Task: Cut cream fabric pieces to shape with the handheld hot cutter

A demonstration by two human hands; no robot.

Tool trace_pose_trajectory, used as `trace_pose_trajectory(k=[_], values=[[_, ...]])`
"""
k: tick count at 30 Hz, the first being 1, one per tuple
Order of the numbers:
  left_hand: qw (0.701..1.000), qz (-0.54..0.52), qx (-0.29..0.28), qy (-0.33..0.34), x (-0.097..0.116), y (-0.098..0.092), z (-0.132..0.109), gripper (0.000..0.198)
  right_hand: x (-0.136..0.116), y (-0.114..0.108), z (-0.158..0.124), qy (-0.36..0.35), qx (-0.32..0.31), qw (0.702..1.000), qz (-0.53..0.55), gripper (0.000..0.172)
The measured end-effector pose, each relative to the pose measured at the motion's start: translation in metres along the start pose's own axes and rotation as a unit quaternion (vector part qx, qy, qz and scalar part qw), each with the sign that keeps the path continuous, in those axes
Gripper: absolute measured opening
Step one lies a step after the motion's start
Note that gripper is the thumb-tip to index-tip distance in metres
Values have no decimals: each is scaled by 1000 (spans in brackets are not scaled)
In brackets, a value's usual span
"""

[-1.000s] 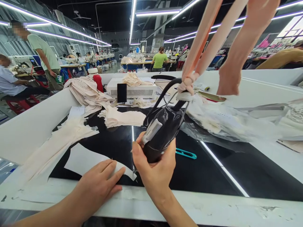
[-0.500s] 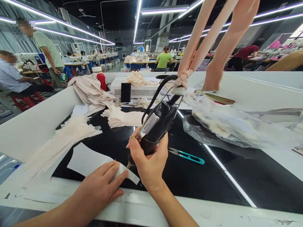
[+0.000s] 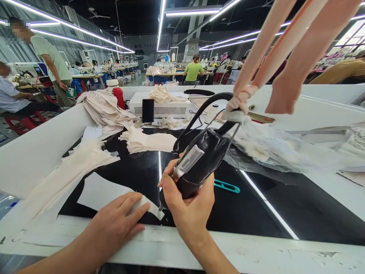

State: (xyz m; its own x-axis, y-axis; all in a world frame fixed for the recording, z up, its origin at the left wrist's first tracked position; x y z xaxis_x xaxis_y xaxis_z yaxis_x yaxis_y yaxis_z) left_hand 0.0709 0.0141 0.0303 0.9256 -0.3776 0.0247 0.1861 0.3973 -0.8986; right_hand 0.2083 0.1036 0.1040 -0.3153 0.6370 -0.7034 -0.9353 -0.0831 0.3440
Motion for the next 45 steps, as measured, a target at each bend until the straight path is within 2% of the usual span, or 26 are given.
trace_pose_trajectory(k=[5, 14, 21, 29, 37, 45], values=[[1000, -10, -9, 28, -1, -6, 1, 29, -4, 2, -2, -11, -2, 1000, 0, 31], [998, -20, -47, 22, -9, -7, -4, 32, -5, 4, -5, -13, 9, 1000, -2, 28], [998, 5, -51, 23, -2, -1, -3, 49, -5, 5, -6, -11, 3, 1000, 1, 27], [999, 21, -27, 18, -1, 7, -7, 48, 1, 5, -2, -1, 11, 1000, 6, 28], [1000, 14, -7, 14, 4, 3, -6, 52, 20, 28, 6, -2, -15, 1000, 23, 28], [1000, 17, 12, 17, 5, 4, -6, 52, 17, 31, 4, -3, -19, 1000, 22, 31]])
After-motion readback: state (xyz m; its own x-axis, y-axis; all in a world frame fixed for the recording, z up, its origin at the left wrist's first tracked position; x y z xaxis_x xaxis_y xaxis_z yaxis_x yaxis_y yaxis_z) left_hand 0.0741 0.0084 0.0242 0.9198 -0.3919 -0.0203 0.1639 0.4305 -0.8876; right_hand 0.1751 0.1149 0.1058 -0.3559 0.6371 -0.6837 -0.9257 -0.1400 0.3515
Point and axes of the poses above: each hand's wrist, its own z-axis towards the middle knuckle, its own y-axis out of the palm, x = y × z, the point moved 9 cm from there along z, towards the middle knuckle, and after that the axes turned 8 degrees about -y, right-handed, at the moved point
